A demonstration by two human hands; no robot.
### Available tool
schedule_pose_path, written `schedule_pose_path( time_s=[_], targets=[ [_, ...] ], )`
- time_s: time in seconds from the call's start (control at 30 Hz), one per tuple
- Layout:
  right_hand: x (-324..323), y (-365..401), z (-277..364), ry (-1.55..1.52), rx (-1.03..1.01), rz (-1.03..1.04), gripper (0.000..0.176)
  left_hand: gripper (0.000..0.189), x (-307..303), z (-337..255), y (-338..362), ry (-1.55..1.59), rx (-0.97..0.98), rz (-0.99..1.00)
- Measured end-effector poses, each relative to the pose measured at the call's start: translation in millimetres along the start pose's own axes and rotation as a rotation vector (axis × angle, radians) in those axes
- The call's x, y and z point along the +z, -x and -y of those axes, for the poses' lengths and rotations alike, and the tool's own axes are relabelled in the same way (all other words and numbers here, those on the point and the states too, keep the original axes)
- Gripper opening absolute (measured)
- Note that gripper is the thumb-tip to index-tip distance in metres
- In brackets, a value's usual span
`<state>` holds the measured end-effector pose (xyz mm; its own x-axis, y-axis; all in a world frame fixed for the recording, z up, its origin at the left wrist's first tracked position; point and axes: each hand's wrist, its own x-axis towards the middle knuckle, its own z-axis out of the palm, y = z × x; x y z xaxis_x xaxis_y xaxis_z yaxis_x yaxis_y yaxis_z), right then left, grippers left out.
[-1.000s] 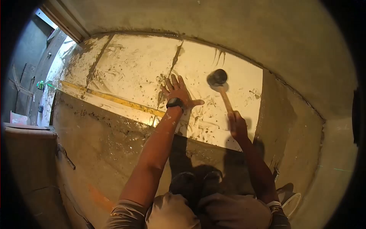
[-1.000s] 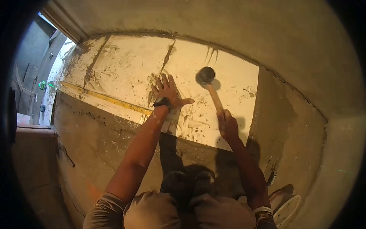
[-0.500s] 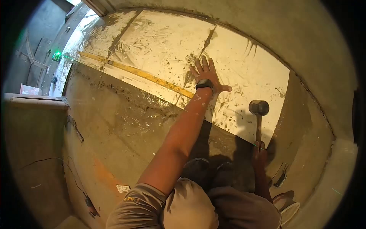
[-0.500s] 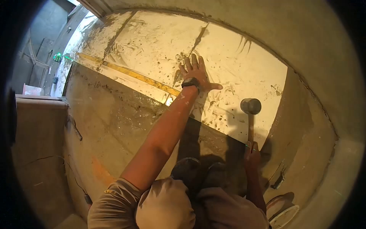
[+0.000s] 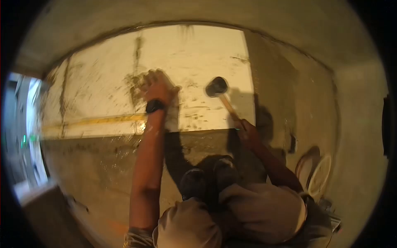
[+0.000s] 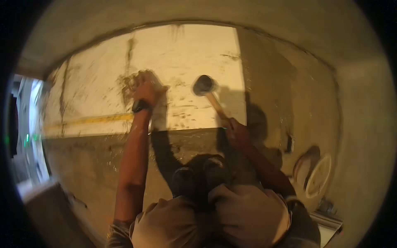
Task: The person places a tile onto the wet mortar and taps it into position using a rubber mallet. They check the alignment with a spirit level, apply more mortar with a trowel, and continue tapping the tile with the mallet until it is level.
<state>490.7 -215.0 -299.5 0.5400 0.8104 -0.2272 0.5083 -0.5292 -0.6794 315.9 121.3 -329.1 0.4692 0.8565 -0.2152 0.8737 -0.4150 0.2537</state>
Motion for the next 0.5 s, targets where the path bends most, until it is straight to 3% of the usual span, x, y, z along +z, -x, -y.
schedule_pose_path(
  time_s=[0.07,0.13,0.2,0.37,0.5],
  targets=[
    [-11,16,1,-0.036,0.178,0.029,0.037,0.127,5,-19,24,-0.047,0.162,0.056],
    [-4,27,-15,-0.051,0.111,0.018,0.042,0.127,2,-34,50,-0.068,0.246,0.083],
    [-5,46,-15,-0.080,0.170,-0.019,0.043,0.129,-5,-52,74,-0.027,0.394,0.261],
    [-5,87,-7,-0.137,0.209,-0.104,0.046,0.136,7,-57,85,-0.090,0.406,0.213],
    [8,90,-16,-0.090,0.228,-0.042,0.046,0.138,10,-57,85,-0.084,0.386,0.173]
  ],
)
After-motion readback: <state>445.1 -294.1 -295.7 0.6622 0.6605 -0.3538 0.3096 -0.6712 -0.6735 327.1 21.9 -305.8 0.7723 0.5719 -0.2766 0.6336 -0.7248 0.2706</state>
